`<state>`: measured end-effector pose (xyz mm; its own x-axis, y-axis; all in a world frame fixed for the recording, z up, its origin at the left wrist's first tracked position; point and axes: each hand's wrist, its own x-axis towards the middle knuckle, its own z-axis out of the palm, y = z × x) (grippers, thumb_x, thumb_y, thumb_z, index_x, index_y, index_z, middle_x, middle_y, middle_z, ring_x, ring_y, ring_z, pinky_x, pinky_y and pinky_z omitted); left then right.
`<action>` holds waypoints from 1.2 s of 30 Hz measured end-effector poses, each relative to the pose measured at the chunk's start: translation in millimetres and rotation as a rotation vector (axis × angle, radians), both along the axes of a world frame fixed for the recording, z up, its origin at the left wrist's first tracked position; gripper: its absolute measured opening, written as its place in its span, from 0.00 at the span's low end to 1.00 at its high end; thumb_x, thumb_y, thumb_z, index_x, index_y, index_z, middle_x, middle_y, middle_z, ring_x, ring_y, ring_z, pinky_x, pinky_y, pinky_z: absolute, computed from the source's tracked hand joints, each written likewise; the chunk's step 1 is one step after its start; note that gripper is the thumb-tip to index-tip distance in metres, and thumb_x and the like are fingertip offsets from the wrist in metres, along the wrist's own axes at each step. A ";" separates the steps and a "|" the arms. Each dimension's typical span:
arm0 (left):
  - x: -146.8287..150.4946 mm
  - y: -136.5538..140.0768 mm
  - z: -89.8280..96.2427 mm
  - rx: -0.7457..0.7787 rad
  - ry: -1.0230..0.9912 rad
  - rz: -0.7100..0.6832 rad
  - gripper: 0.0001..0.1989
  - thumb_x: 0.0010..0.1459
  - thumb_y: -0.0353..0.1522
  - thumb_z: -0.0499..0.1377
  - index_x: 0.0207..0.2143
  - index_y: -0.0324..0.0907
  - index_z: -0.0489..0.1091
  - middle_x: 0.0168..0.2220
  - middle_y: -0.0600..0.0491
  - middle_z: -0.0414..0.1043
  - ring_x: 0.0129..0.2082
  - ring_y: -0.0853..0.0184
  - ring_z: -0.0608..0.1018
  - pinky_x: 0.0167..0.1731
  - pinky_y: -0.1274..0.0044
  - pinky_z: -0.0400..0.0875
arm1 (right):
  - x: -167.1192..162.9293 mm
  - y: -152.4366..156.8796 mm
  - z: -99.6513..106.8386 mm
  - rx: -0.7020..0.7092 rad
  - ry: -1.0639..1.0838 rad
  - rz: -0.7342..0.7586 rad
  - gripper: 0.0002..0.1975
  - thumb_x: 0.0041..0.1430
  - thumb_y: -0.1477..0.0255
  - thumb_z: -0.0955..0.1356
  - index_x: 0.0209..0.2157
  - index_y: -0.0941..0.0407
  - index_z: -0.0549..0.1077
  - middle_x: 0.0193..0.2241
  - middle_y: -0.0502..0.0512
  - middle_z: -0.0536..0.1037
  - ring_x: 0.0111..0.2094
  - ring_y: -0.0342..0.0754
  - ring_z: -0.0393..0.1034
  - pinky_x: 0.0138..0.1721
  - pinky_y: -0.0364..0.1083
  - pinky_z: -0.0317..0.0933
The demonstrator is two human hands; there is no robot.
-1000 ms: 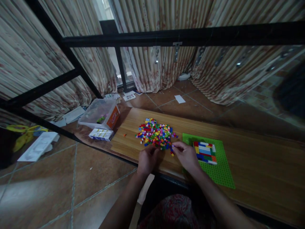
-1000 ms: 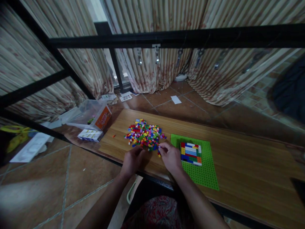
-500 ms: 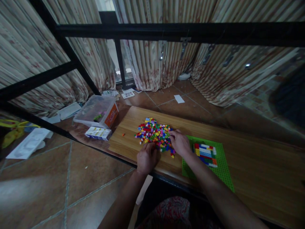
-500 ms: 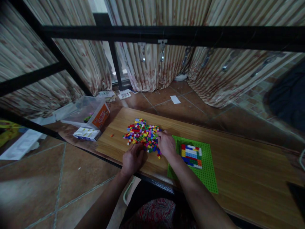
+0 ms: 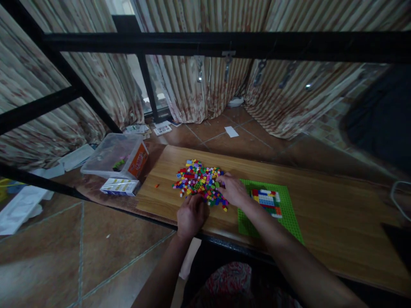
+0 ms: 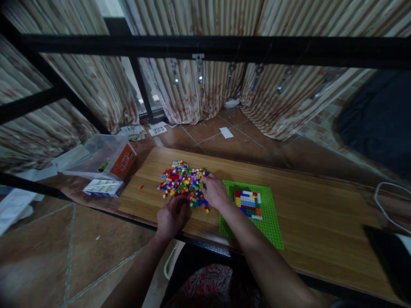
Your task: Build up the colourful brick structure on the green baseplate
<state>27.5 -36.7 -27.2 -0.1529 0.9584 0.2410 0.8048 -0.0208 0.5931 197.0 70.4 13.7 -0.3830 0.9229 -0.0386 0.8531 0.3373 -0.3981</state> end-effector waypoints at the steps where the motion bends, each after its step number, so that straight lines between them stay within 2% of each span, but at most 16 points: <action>1: -0.5 0.1 0.1 0.004 0.004 -0.006 0.12 0.60 0.32 0.56 0.46 0.45 0.71 0.42 0.52 0.76 0.40 0.67 0.78 0.37 0.79 0.71 | -0.5 -0.2 -0.1 0.001 0.007 0.004 0.11 0.55 0.74 0.70 0.41 0.53 0.76 0.41 0.56 0.74 0.42 0.50 0.70 0.42 0.45 0.60; 6: -4.0 1.5 0.2 0.029 0.036 -0.025 0.11 0.61 0.34 0.56 0.44 0.44 0.72 0.40 0.51 0.77 0.37 0.66 0.79 0.35 0.78 0.70 | -2.7 -3.8 3.0 0.015 0.054 -0.010 0.09 0.55 0.75 0.70 0.40 0.54 0.76 0.40 0.55 0.73 0.41 0.49 0.70 0.45 0.45 0.61; 11: -6.0 3.8 0.4 0.042 0.072 -0.011 0.11 0.61 0.35 0.56 0.44 0.43 0.72 0.40 0.50 0.77 0.37 0.66 0.79 0.33 0.78 0.70 | 11.1 -24.6 14.8 0.149 0.262 -0.079 0.10 0.57 0.75 0.69 0.42 0.54 0.75 0.43 0.55 0.72 0.45 0.48 0.69 0.50 0.46 0.62; 14: -6.4 4.3 0.9 0.034 0.090 -0.003 0.11 0.61 0.35 0.56 0.43 0.43 0.73 0.40 0.50 0.77 0.36 0.66 0.79 0.32 0.79 0.69 | 40.2 -45.6 20.8 0.248 0.362 -0.108 0.11 0.58 0.76 0.68 0.43 0.53 0.74 0.46 0.56 0.71 0.48 0.49 0.68 0.53 0.48 0.62; 16: -7.0 4.5 0.4 0.034 0.099 -0.004 0.10 0.61 0.35 0.56 0.43 0.43 0.73 0.40 0.51 0.77 0.36 0.66 0.79 0.31 0.79 0.69 | 68.3 -58.3 20.7 0.294 0.362 -0.179 0.11 0.58 0.75 0.67 0.44 0.52 0.74 0.47 0.57 0.71 0.50 0.51 0.67 0.54 0.52 0.61; 20: -8.7 6.1 -3.1 0.044 0.136 0.010 0.11 0.61 0.35 0.56 0.43 0.43 0.73 0.41 0.50 0.77 0.37 0.66 0.79 0.30 0.79 0.68 | 125.5 -70.0 11.5 0.289 0.294 -0.305 0.10 0.58 0.73 0.67 0.43 0.52 0.75 0.49 0.57 0.70 0.51 0.53 0.66 0.56 0.54 0.60; 23: -8.9 7.6 -4.4 0.041 0.159 0.032 0.11 0.60 0.36 0.56 0.43 0.43 0.73 0.41 0.49 0.77 0.36 0.65 0.79 0.30 0.78 0.68 | 151.8 -67.1 5.3 0.257 0.222 -0.322 0.11 0.57 0.74 0.67 0.42 0.53 0.75 0.51 0.58 0.69 0.54 0.54 0.64 0.58 0.55 0.57; 28: -7.5 8.9 -1.2 0.047 0.163 0.022 0.11 0.60 0.36 0.56 0.43 0.44 0.73 0.41 0.49 0.77 0.36 0.65 0.79 0.30 0.78 0.68 | 161.3 -58.8 4.8 0.190 0.164 -0.291 0.13 0.55 0.77 0.67 0.42 0.53 0.77 0.54 0.58 0.68 0.56 0.54 0.62 0.59 0.55 0.55; 36: -7.3 9.1 -0.4 0.024 0.167 0.022 0.13 0.60 0.38 0.56 0.44 0.43 0.73 0.41 0.49 0.76 0.37 0.63 0.79 0.29 0.77 0.67 | 163.3 -56.6 0.2 0.208 0.163 -0.333 0.15 0.54 0.78 0.67 0.44 0.56 0.76 0.55 0.61 0.67 0.57 0.54 0.61 0.60 0.53 0.54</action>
<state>20.2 -27.7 -27.6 -0.1294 0.9490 0.2874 0.8927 -0.0147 0.4505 360.3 13.8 13.9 -0.0487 0.9790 0.1979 0.8606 0.1417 -0.4892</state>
